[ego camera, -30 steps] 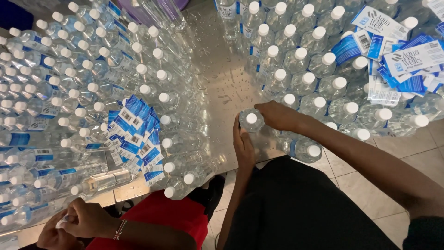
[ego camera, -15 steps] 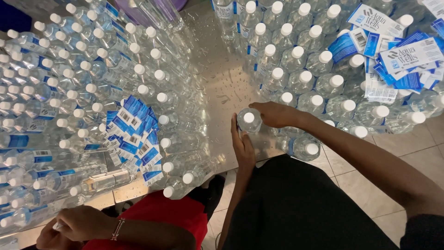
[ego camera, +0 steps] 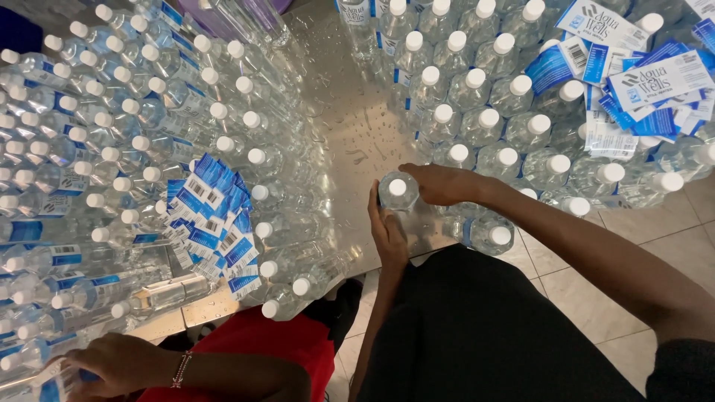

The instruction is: Manually applying adhesive labels to the caps of bottled water in a production environment.

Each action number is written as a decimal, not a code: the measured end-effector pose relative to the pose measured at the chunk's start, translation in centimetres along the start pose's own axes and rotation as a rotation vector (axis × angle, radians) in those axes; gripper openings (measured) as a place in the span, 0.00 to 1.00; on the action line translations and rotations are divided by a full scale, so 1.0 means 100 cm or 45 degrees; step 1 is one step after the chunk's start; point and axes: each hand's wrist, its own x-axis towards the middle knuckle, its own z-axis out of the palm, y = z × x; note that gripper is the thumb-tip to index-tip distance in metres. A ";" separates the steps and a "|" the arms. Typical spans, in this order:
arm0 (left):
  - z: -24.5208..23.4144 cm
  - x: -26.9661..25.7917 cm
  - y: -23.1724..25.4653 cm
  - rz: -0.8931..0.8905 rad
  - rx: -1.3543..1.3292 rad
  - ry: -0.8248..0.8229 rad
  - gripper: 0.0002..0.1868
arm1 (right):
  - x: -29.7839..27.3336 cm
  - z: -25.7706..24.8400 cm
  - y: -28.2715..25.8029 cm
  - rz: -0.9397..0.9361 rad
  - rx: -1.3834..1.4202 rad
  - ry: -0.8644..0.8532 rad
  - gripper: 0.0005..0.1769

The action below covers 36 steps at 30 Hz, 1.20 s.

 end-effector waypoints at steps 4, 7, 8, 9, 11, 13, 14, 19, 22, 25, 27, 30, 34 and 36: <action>0.001 -0.005 -0.007 0.051 -0.034 0.060 0.35 | -0.007 -0.012 -0.015 0.076 0.147 -0.086 0.18; -0.001 -0.007 -0.014 0.094 -0.030 0.102 0.28 | -0.003 -0.013 -0.013 0.154 0.297 -0.168 0.18; -0.002 -0.009 -0.022 0.094 -0.089 0.159 0.24 | 0.002 -0.012 -0.007 0.177 0.329 -0.185 0.18; -0.002 -0.011 -0.031 0.094 -0.151 0.215 0.21 | 0.006 -0.011 0.000 0.203 0.361 -0.201 0.20; -0.010 -0.012 -0.034 0.065 -0.111 0.185 0.17 | 0.005 -0.019 -0.006 0.197 0.430 -0.237 0.22; -0.017 -0.012 -0.035 0.029 -0.067 0.154 0.15 | 0.000 -0.013 -0.007 0.192 0.504 -0.282 0.25; -0.019 -0.011 -0.034 0.013 -0.009 0.166 0.13 | -0.003 -0.004 -0.004 0.095 0.299 -0.151 0.30; -0.031 0.001 -0.038 -0.018 0.127 0.133 0.07 | -0.012 -0.002 -0.001 0.023 0.238 -0.061 0.38; -0.036 0.006 -0.038 -0.007 0.209 0.074 0.05 | -0.008 0.003 0.009 -0.031 0.121 -0.025 0.39; -0.037 0.007 -0.038 -0.005 0.263 0.002 0.06 | -0.019 0.004 0.000 -0.088 0.109 0.088 0.39; -0.031 0.008 -0.038 -0.006 0.194 0.043 0.04 | -0.025 0.006 -0.008 -0.196 -0.148 0.279 0.37; -0.035 0.008 -0.044 -0.053 0.153 0.068 0.06 | -0.044 -0.003 -0.034 -0.365 -0.376 0.350 0.26; -0.034 0.007 -0.047 -0.063 0.129 0.050 0.05 | -0.006 0.037 -0.008 -0.432 -0.621 0.440 0.28; -0.036 0.012 -0.045 -0.019 0.185 0.037 0.05 | 0.006 0.047 -0.002 -0.402 -0.788 0.498 0.26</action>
